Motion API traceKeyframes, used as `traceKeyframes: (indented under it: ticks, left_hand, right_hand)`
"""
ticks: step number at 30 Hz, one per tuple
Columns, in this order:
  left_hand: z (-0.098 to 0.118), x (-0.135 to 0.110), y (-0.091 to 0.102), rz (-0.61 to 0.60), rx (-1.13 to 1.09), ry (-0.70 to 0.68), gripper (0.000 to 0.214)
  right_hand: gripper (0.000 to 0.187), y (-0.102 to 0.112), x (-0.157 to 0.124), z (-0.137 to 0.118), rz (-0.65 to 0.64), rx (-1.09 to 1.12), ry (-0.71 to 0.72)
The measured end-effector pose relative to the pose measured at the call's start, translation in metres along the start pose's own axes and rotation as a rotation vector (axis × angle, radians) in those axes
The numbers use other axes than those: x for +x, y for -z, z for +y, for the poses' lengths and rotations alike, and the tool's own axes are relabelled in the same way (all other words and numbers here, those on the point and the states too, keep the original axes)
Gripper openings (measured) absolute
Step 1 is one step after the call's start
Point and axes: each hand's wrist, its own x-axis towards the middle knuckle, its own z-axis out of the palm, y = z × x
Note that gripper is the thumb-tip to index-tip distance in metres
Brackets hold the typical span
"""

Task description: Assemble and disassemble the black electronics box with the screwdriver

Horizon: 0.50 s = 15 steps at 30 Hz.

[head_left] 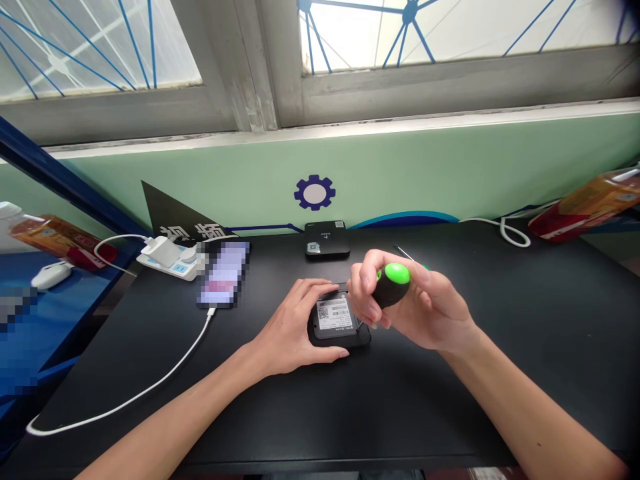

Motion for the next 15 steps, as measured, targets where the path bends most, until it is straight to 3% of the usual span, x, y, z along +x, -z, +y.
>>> traceKeyframes:
  ticks: [7,15]
  left_hand:
    - [0.001,-0.0003,0.001,-0.014,-0.016,0.014,0.09]
    - [0.0014,0.0,0.0005,-0.008,-0.012,0.01,0.092]
  right_hand:
    - [0.031,-0.0013,-0.0007,0.0014,-0.009,0.035,-0.005]
    - [0.054,0.0,-0.0006,0.0006,-0.012,-0.006,-0.014]
